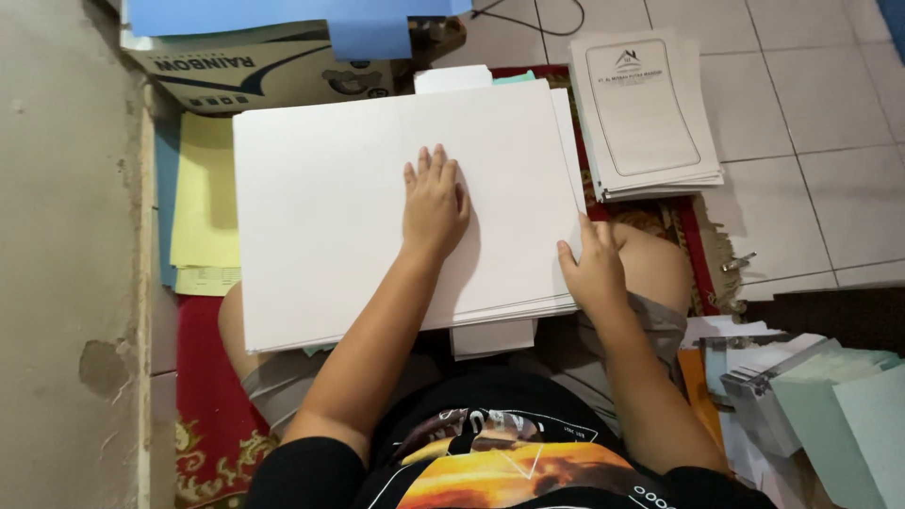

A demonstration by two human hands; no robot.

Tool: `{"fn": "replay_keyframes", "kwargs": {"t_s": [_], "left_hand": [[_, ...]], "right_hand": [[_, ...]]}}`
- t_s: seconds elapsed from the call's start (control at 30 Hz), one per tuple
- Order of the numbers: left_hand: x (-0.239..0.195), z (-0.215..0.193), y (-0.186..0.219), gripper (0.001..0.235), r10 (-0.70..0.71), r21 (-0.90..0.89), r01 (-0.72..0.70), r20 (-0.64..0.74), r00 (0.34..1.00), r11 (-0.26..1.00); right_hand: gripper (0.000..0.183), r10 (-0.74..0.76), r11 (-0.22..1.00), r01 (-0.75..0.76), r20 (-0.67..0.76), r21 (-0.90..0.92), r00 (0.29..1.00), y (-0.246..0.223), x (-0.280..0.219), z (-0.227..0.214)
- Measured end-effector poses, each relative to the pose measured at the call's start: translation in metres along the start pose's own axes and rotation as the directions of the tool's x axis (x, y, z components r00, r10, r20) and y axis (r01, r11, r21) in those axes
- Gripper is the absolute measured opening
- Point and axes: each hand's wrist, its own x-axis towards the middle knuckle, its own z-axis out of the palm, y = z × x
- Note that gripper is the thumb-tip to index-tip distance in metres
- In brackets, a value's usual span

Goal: Assembling paper documents into white folders by hand

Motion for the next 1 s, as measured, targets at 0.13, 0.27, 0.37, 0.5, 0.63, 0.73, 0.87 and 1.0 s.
{"fn": "replay_keyframes", "kwargs": {"t_s": [0.13,0.27,0.37,0.5,0.63,0.73,0.87,1.0], "left_hand": [[-0.002,0.005,-0.006,0.037,0.086,-0.004,-0.087,-0.087,0.992,0.996],[-0.001,0.033,-0.014,0.03,0.256,-0.086,-0.271,-0.159,0.954,0.959],[-0.002,0.046,-0.018,0.035,0.343,-0.171,-0.371,-0.174,0.923,0.913],[-0.009,0.016,0.009,0.081,0.491,-0.214,-0.527,-0.201,0.848,0.822],[-0.009,0.001,0.021,0.085,0.514,-0.238,-0.556,-0.218,0.83,0.796],[-0.01,0.001,0.019,0.085,0.525,-0.223,-0.56,-0.198,0.827,0.798],[-0.008,0.001,0.018,0.082,0.531,-0.219,-0.565,-0.198,0.824,0.795],[-0.01,0.02,0.012,0.08,0.511,-0.191,-0.547,-0.21,0.834,0.815]], "right_hand": [[0.056,-0.024,0.998,0.026,-0.047,0.05,0.999,0.017,0.008,0.003],[0.052,-0.04,0.999,0.04,-0.004,0.023,0.999,-0.022,0.004,-0.029],[0.051,-0.195,0.963,0.188,-0.015,-0.193,0.981,-0.06,-0.009,-0.036],[0.055,-0.444,0.736,0.318,-0.071,-0.598,0.893,-0.087,-0.023,-0.015],[0.053,-0.496,0.706,0.337,-0.096,-0.623,0.863,-0.083,-0.024,-0.004],[0.056,-0.502,0.687,0.322,-0.105,-0.651,0.858,-0.081,-0.026,-0.004],[0.054,-0.476,0.708,0.317,-0.094,-0.631,0.874,-0.079,-0.027,-0.008],[0.051,-0.446,0.757,0.331,-0.075,-0.563,0.892,-0.083,-0.027,-0.013]]}}
